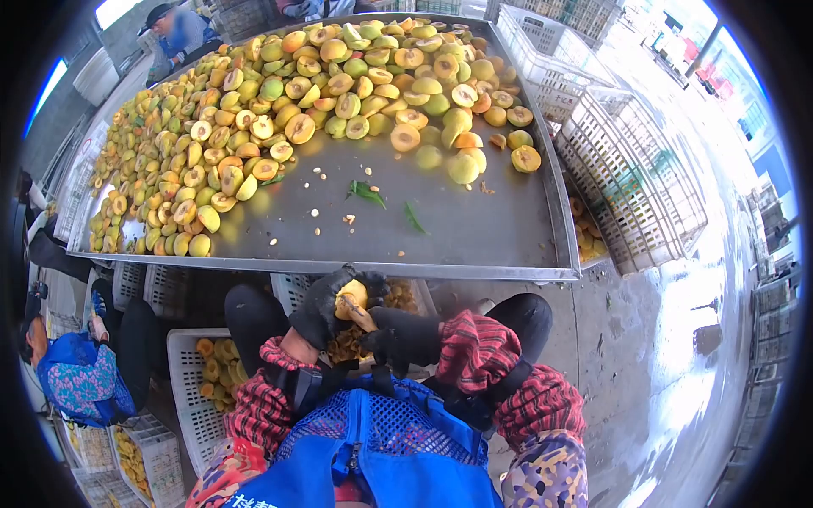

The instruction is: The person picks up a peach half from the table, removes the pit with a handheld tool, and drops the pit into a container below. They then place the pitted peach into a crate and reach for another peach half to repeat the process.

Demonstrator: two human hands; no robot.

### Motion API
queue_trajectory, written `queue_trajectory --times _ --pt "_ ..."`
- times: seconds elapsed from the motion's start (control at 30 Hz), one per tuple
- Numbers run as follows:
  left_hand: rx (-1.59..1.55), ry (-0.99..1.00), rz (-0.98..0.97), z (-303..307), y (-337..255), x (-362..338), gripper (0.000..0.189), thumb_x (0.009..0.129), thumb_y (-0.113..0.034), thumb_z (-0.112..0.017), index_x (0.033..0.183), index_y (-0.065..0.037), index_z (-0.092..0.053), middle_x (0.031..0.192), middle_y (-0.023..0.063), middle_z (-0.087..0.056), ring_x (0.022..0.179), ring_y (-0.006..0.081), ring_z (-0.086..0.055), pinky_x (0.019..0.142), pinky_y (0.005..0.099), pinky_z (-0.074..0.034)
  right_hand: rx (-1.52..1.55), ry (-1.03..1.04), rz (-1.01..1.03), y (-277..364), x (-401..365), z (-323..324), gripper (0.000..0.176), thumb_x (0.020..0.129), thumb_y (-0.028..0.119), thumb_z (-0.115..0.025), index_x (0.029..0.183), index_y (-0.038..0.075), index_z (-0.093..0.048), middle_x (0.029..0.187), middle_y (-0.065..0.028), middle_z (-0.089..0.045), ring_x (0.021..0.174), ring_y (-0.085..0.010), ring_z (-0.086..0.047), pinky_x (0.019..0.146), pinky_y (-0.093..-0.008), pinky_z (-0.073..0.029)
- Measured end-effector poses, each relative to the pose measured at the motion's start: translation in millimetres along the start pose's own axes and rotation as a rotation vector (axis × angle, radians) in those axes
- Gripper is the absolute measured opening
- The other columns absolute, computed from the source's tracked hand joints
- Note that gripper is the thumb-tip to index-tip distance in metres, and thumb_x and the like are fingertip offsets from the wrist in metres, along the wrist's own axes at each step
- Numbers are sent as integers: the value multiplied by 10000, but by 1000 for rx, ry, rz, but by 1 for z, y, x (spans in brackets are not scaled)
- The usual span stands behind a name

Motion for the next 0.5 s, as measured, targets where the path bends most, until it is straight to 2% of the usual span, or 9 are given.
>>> queue_trajectory --times 0.1,0.17,0.27,0.33,0.37,0.4,0.47,0.5 --pt "-16 -194 6 -5 27 -11 292 805 -78 -579 1082 14 -568 1028 127 -628 923 196 -608 827 308 -482 157 32 138 -2 7 -8 211 882 210 -532 998 47 -465 699 -52 -516 454 -112 -476 403 -240 -403" --pt "-34 -319 47 -2 15 -13 284 839 -79 -538 1103 26 -548 1058 137 -614 940 203 -599 831 309 -483 256 49 122 -3 8 -11 198 880 220 -542 956 48 -481 673 -28 -508 450 -87 -456 403 -222 -375" --pt "-18 -254 136 0 -33 -7 319 920 -164 -414 1143 35 -525 1114 139 -587 976 212 -581 875 321 -463 344 39 183 -5 12 -16 200 879 231 -548 939 47 -496 631 -1 -490 443 -59 -430 395 -209 -338" --pt "-571 -415 214 -18 21 -10 352 921 -212 -418 1158 31 -513 1100 147 -582 977 207 -575 873 331 -461 404 30 226 -6 14 -19 204 881 235 -548 945 47 -503 606 7 -476 439 -50 -419 387 -207 -324" --pt "-848 -492 252 -22 28 -8 369 922 -235 -421 1165 29 -507 1093 150 -580 978 205 -572 871 336 -460 445 30 237 -7 14 -20 205 882 237 -547 949 47 -506 596 8 -468 437 -49 -417 384 -208 -321" --pt "-902 -493 232 -25 29 -9 388 934 -245 -383 1181 32 -494 1110 149 -573 987 210 -570 886 339 -455 487 31 249 -7 15 -22 206 884 238 -546 953 47 -509 586 10 -460 435 -49 -415 380 -208 -319" --pt "-1010 -495 191 -20 -7 -1 428 959 -265 -307 1214 40 -466 1142 146 -559 1006 218 -566 916 344 -444 569 41 230 -8 14 -26 204 889 231 -539 969 46 -509 581 8 -459 434 -42 -410 369 -203 -318" --pt "-1133 -498 227 -23 -3 -1 443 959 -276 -298 1222 43 -459 1153 146 -554 1020 223 -560 927 350 -438 608 47 220 -9 14 -28 203 892 228 -536 977 45 -510 579 7 -458 434 -39 -408 364 -201 -317"
Point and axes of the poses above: each hand's wrist, its own x-axis towards the middle knuckle, its own z-axis out of the back of the hand, y = z × x, the point moved 4 cm from there along x, towards the middle knuckle
